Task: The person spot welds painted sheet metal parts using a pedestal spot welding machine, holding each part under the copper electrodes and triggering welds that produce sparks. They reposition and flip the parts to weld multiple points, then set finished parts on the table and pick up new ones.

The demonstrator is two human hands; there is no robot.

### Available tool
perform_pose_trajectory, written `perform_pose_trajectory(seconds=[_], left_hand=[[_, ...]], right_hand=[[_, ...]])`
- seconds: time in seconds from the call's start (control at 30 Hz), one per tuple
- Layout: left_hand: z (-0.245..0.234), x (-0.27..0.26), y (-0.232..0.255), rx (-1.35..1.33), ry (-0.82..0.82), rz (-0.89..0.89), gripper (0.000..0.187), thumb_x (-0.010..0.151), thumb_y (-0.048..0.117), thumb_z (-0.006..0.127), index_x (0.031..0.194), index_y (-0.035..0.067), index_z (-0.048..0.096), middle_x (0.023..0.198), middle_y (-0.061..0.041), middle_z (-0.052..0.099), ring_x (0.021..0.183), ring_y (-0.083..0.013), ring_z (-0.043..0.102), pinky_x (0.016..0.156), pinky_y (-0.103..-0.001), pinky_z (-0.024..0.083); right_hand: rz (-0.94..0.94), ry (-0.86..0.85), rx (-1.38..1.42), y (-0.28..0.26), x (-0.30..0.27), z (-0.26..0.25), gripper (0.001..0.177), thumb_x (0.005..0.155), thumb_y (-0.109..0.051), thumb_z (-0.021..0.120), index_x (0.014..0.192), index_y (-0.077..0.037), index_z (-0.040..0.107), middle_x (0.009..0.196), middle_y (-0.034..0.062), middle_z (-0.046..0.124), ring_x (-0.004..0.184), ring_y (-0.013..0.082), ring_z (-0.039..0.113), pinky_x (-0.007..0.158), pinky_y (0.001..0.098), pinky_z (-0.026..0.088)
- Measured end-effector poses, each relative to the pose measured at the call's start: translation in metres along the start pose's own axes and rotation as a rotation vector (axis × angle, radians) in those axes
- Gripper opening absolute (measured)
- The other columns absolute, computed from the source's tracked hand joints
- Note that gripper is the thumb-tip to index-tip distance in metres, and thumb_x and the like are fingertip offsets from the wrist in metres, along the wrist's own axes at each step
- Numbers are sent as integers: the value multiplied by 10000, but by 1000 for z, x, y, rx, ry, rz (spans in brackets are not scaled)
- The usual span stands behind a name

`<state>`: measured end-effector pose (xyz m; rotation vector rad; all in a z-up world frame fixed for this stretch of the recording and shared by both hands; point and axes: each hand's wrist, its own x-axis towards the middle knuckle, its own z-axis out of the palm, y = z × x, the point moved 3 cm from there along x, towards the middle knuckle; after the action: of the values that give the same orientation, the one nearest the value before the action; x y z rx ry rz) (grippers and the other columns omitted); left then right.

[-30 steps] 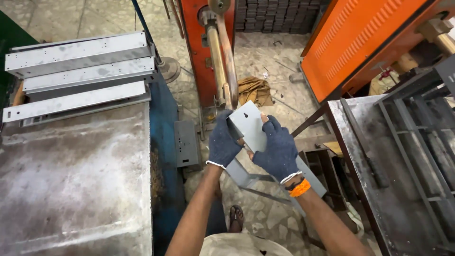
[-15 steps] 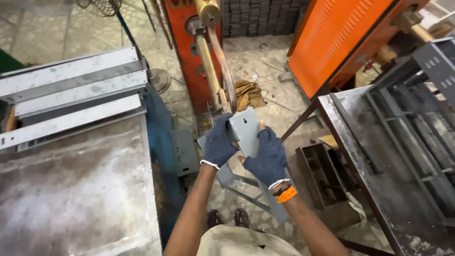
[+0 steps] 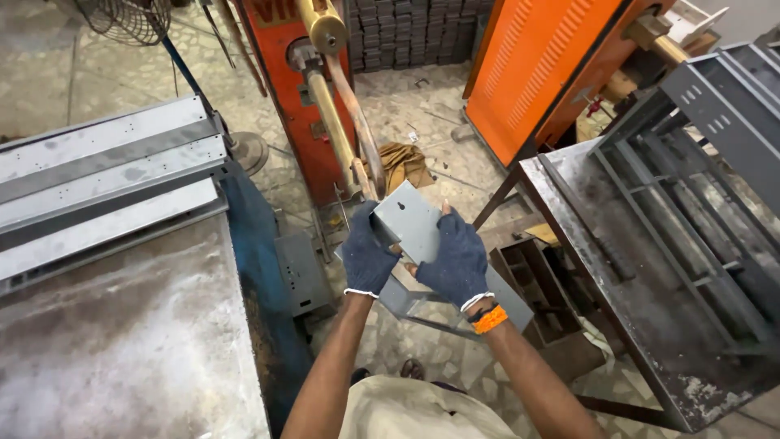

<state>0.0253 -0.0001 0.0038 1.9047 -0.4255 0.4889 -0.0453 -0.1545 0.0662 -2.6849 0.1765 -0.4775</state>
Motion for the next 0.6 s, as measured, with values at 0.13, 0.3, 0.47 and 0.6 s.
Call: perform_pose_trajectory(seconds=[0.13,0.3,0.47,0.6], left_hand=[[2,-3,4,27,31,-71,805,621,145,831,1367,90,532,1277,-159,640,1188,-360,649,985,-411,537],[3,-6,2,-73,47,-126,815,625,104,874,1367,76,537,1277,-144,660,1191,-311,665,999,-385,533],[18,-8,8,-135,117,-98,853,651,84,904,1411,38,520,1334,-178,631,1243,-320,638,1038,-393,517],[25,-11,16,-63,236,-155,846,661,99,940,1400,27,536,1323,-178,643,1239,-315,645,1041,-390,515]], right_hand=[[-64,2,-6,11,5,-1,1179,501,-429,948,1433,78,433,1171,219,625,1042,398,616,895,473,514],[-193,41,43,16,11,-7,1081,501,-406,934,1377,64,511,1123,204,637,1015,393,634,867,473,520],[-292,-66,41,36,45,-14,1033,518,-445,937,1352,20,541,1119,205,638,1032,398,636,887,479,518],[-484,-116,69,38,66,-21,1039,527,-433,927,1374,24,536,1164,213,634,1047,408,627,896,488,512]])
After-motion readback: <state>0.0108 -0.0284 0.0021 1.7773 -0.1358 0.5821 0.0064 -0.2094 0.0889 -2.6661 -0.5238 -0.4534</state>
